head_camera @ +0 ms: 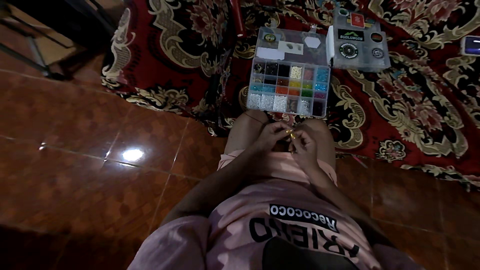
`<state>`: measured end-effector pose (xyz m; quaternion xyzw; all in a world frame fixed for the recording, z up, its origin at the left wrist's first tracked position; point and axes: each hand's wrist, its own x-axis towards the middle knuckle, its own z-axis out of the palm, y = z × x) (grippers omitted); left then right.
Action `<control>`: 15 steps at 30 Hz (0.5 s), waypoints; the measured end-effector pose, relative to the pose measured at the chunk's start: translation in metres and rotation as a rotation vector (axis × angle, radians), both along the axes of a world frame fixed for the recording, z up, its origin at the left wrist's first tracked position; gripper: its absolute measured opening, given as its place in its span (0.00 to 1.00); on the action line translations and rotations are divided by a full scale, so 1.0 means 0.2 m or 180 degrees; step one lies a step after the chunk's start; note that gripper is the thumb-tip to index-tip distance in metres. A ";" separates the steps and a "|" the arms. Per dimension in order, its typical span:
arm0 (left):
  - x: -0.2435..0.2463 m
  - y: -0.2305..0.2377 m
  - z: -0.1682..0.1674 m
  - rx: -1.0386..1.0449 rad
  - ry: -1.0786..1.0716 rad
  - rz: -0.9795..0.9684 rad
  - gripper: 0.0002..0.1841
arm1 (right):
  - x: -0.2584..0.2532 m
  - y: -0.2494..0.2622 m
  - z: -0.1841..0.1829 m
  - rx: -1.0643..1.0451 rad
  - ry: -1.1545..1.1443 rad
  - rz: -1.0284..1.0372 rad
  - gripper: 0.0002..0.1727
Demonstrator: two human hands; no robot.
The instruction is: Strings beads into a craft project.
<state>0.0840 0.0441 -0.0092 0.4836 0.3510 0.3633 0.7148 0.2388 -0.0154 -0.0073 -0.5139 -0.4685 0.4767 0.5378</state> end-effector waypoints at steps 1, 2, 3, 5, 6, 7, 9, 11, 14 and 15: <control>0.00 0.01 0.02 0.0216 0.0227 0.0030 0.05 | 0.00 0.00 0.00 -0.0008 0.0008 -0.0011 0.07; -0.01 0.03 0.05 0.0396 0.0457 0.0075 0.06 | 0.00 0.00 0.01 -0.0025 0.0019 -0.0012 0.08; -0.02 0.05 0.09 0.0583 0.0702 0.0129 0.07 | 0.00 0.00 0.02 -0.0060 0.0023 -0.0007 0.08; -0.07 0.12 0.18 0.0936 0.1301 0.0208 0.09 | 0.00 -0.01 0.02 -0.0102 0.0039 0.0017 0.09; -0.10 0.17 0.21 0.1103 0.1635 0.0264 0.10 | 0.00 -0.01 0.02 -0.0093 0.0021 0.0033 0.09; -0.12 0.21 0.24 0.1255 0.1972 0.0288 0.10 | 0.00 0.00 0.02 -0.0067 -0.0003 0.0046 0.09; -0.18 0.30 0.26 0.1819 0.2589 0.0321 0.10 | 0.00 0.00 0.02 -0.0009 -0.0079 0.0049 0.09; -0.20 0.37 0.23 0.2182 0.3048 0.0296 0.09 | 0.00 0.00 0.02 0.0033 -0.0127 0.0045 0.09; -0.19 0.42 0.21 0.2339 0.3467 0.0180 0.09 | 0.00 0.01 0.00 0.0095 -0.0134 0.0048 0.10; -0.18 0.43 0.20 0.2363 0.3554 0.0146 0.09 | 0.01 0.01 0.00 0.0108 -0.0126 0.0047 0.10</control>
